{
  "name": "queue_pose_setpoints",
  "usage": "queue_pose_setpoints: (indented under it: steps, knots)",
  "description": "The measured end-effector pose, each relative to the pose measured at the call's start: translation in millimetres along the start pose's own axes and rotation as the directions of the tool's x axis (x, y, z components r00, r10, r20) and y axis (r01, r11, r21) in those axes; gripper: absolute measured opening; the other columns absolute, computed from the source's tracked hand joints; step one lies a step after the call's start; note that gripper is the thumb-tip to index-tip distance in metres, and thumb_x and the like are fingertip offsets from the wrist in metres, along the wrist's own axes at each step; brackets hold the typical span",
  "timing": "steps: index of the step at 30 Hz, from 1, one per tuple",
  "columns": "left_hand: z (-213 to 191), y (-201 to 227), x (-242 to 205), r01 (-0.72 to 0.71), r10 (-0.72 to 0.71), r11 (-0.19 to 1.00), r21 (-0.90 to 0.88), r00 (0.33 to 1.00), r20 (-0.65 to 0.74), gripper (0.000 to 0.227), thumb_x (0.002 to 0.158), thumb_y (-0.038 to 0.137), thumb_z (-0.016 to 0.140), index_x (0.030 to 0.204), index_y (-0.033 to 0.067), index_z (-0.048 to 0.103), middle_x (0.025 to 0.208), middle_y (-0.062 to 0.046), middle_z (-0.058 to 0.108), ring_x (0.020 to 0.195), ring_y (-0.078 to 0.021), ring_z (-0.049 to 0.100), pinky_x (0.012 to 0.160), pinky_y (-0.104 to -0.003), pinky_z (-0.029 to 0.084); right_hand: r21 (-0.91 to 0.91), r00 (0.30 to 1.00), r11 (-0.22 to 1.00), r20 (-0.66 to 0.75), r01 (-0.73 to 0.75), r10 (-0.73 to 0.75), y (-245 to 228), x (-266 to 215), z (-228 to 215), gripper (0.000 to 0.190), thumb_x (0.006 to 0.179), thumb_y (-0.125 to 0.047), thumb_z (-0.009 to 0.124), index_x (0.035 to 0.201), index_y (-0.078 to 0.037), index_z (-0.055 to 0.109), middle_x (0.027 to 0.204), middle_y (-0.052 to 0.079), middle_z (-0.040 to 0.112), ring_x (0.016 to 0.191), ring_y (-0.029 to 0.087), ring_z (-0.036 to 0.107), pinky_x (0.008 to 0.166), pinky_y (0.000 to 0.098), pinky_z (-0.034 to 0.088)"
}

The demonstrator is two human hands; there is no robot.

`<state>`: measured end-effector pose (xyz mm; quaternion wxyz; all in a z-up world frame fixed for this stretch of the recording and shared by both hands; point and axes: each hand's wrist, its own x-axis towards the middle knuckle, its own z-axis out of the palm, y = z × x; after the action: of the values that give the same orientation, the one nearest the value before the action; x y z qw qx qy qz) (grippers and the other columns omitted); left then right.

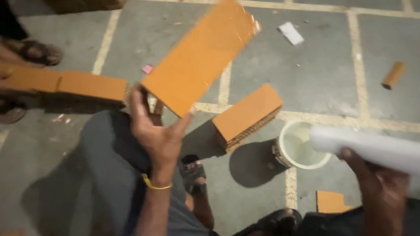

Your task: The person sits on the floor and repeatedly applies a white liquid from a bucket onto rectangular wooden pieces using a white foam applicator. They dip the applicator into the bucket and spread the liquid across the surface of each piece before setting it aside.

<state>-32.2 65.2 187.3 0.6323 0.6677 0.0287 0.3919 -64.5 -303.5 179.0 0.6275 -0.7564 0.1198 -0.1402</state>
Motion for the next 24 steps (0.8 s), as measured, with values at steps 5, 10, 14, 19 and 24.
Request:
queue_pose_setpoints:
  steps: [5, 10, 14, 19, 24]
  knots:
    - [-75.5, 42.1, 51.0, -0.066, 0.064, 0.998, -0.008, 0.984, -0.167, 0.092, 0.079, -0.012, 0.088, 0.156, -0.0029, 0.039, 0.134, -0.008, 0.063, 0.120, -0.0180, 0.063, 0.105, -0.032, 0.057, -0.199, 0.996, 0.978, -0.061, 0.057, -0.070, 84.7, 22.5, -41.3, 0.029, 0.105, -0.007, 0.069, 0.124, 0.013, 0.060, 0.110, 0.020, 0.070, 0.110, 0.032, 0.070, 0.105, 0.0440, 0.056]
    - [-145.0, 7.1, 51.6, -0.021, 0.022, 1.000, 0.005, 0.946, -0.324, 0.078, 0.077, -0.011, 0.084, 0.147, -0.0051, 0.050, 0.134, -0.010, 0.063, 0.121, -0.0212, 0.064, 0.105, -0.034, 0.057, 0.298, 0.982, 0.947, 0.102, 0.119, -0.156, 160.8, 66.3, -64.6, 0.029, 0.118, -0.012, 0.055, 0.131, 0.013, 0.048, 0.124, 0.020, 0.060, 0.120, 0.033, 0.064, 0.110, 0.0434, 0.055]
    - [-180.2, -69.9, -0.9, 0.264, -0.278, 0.960, -0.089, 0.883, -0.378, 0.076, 0.071, -0.007, 0.082, 0.140, -0.0012, 0.051, 0.131, -0.009, 0.059, 0.122, -0.0219, 0.060, 0.097, -0.035, 0.058, 0.102, 0.981, 0.987, 0.138, 0.124, -0.138, 152.0, 65.2, -49.1, 0.028, 0.115, -0.006, 0.058, 0.131, 0.014, 0.048, 0.123, 0.022, 0.062, 0.118, 0.033, 0.065, 0.111, 0.0451, 0.055]
    - [-181.1, -137.3, -86.5, 0.599, -0.621, 0.782, -0.173, 0.723, -0.303, 0.080, 0.070, -0.003, 0.084, 0.141, -0.0008, 0.047, 0.134, -0.014, 0.056, 0.126, -0.0264, 0.057, 0.103, -0.038, 0.054, 0.075, 0.988, 0.992, 0.106, 0.106, -0.113, 91.0, 26.3, -27.4, 0.029, 0.111, 0.000, 0.061, 0.132, 0.015, 0.048, 0.120, 0.025, 0.063, 0.115, 0.034, 0.066, 0.111, 0.0473, 0.056]
    - [-157.8, -112.5, -95.6, 0.565, -0.533, 0.825, 0.022, 0.789, -0.306, 0.086, 0.069, 0.000, 0.086, 0.143, -0.0017, 0.044, 0.139, -0.016, 0.052, 0.131, -0.0296, 0.052, 0.108, -0.040, 0.049, 0.248, 0.997, 0.966, 0.027, 0.067, -0.076, 50.4, 16.6, -2.2, 0.045, 0.101, 0.001, 0.065, 0.139, 0.009, 0.044, 0.122, 0.019, 0.064, 0.115, 0.029, 0.068, 0.101, 0.0435, 0.060]
